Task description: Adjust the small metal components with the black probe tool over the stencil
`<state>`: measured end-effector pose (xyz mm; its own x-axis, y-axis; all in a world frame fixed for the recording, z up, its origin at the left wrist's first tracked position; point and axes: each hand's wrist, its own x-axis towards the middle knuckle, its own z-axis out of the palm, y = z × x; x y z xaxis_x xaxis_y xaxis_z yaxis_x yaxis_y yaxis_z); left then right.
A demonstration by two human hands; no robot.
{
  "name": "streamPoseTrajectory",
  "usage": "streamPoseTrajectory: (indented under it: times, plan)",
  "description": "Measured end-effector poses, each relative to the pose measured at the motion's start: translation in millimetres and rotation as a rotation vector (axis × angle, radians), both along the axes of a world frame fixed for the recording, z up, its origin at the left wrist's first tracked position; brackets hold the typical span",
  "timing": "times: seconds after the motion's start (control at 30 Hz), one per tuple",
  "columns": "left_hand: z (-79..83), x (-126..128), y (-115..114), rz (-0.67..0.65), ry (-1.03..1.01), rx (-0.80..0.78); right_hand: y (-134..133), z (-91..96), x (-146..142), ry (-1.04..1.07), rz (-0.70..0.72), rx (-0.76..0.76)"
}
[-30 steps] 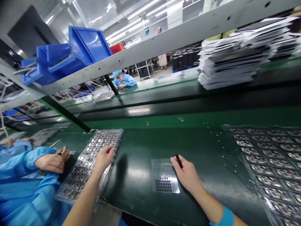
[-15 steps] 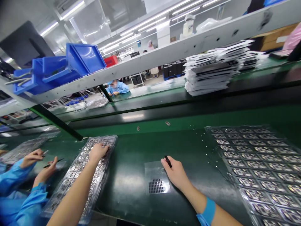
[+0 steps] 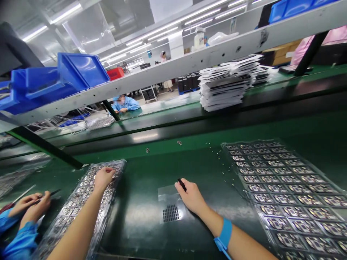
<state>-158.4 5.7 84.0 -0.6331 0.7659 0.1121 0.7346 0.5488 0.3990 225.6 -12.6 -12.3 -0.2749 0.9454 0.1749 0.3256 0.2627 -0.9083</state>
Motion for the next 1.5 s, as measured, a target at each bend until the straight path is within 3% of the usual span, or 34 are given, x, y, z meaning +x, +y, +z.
streamPoseTrajectory:
  times: [0.07,0.17,0.23,0.3,0.4,0.53,0.8,1.07,1.5]
  plan:
    - [-1.0,33,-4,-0.081,-0.071,0.090,-2,3.3,0,0.007,0.009,-0.013]
    - [-12.0,108,-12,-0.314,-0.341,0.158,-6,10.0,2,0.028,0.066,-0.035]
    - [-21.1,159,-19,-0.517,-0.943,0.146,-8,13.2,4,0.049,0.101,-0.038]
    - [-29.2,198,-26,-0.550,-1.255,0.061,-7,13.9,6,0.090,0.093,-0.044]
    - [-41.2,225,-31,-0.541,-1.449,-0.033,-4,11.3,7,0.215,0.050,-0.113]
    - [-55.1,226,-34,-0.598,-1.544,-0.121,-3,9.8,5,0.362,0.042,-0.253]
    - [-61.1,221,-41,-0.614,-1.530,-0.234,-6,10.3,6,0.352,0.052,-0.373]
    - [-60.2,221,-42,-0.634,-1.548,-0.344,-5,15.0,10,0.264,0.040,-0.327]
    - [-61.3,222,-45,-0.603,-1.632,-0.392,-7,11.3,11,0.214,0.054,-0.328]
